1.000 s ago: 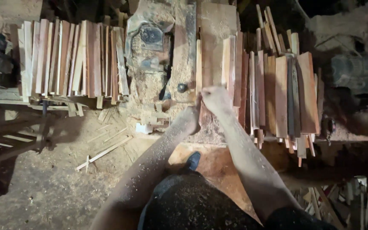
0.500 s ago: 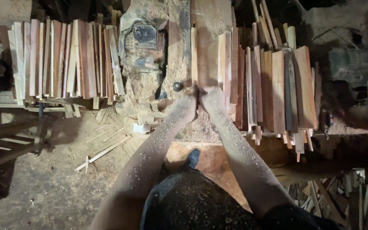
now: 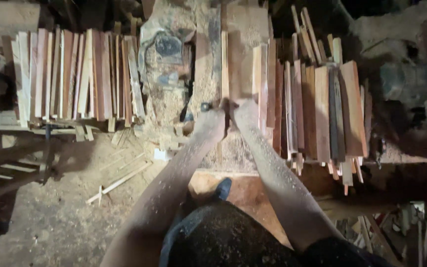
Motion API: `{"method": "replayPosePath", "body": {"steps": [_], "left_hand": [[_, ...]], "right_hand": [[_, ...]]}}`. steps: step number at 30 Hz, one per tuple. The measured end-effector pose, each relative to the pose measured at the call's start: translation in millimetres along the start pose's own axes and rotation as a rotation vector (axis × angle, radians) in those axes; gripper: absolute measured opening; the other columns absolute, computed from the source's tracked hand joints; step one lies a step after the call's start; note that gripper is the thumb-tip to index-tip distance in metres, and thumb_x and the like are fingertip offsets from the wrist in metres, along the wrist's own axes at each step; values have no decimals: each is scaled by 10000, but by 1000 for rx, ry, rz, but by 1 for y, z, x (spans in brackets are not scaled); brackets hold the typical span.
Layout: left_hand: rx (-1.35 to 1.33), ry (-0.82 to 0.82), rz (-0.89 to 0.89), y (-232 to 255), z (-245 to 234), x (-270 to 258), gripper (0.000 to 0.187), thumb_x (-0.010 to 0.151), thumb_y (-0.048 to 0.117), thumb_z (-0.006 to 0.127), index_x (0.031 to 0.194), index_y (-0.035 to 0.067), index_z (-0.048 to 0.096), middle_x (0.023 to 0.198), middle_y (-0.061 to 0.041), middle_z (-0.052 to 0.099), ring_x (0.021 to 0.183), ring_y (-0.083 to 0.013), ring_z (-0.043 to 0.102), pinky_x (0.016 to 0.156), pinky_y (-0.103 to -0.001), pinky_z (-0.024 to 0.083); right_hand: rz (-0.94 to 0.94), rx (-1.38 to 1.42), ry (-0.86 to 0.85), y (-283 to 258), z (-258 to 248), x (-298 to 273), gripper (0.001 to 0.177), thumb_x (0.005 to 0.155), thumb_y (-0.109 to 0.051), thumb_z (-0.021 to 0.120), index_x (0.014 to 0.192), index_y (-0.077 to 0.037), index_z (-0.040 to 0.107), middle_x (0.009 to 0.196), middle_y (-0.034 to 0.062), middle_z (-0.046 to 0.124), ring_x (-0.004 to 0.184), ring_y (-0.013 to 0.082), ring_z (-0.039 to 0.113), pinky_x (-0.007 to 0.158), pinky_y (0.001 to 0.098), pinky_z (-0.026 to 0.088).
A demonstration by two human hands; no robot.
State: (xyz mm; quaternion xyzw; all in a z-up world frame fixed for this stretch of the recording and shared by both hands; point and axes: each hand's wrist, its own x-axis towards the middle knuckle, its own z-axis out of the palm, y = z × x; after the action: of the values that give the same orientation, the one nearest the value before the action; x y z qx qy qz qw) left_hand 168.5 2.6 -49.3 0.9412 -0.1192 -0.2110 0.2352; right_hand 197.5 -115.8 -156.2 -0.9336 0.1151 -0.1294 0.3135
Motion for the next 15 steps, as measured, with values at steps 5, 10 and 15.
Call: {"method": "replayPosePath", "body": {"steps": [5,10,15], "left_hand": [[73,-57,-79,-16,31,31,782,882,183,632,1575,56,291,1344,-167,636,1141,-428,695,932,-598,578],[129,29,-72,-2,23,43,700,926,230,576,1561,71,328,1113,-139,752,1049,-359,746,877,-554,609],[49,17,-148,13,-4,39,523,928,150,520,1431,6,517,1078,-182,768,1053,-384,742,846,-533,612]], "right_hand": [[-313,-501,379,136,143,22,185,869,-187,561,724,-82,608,558,110,587,526,256,612,474,356,438],[-593,-1125,766,207,230,57,111,947,-113,489,1024,-42,527,750,134,644,666,317,629,613,411,511],[-101,-606,181,90,108,73,119,873,-389,623,944,-309,676,778,-17,705,774,271,705,733,387,579]]}}
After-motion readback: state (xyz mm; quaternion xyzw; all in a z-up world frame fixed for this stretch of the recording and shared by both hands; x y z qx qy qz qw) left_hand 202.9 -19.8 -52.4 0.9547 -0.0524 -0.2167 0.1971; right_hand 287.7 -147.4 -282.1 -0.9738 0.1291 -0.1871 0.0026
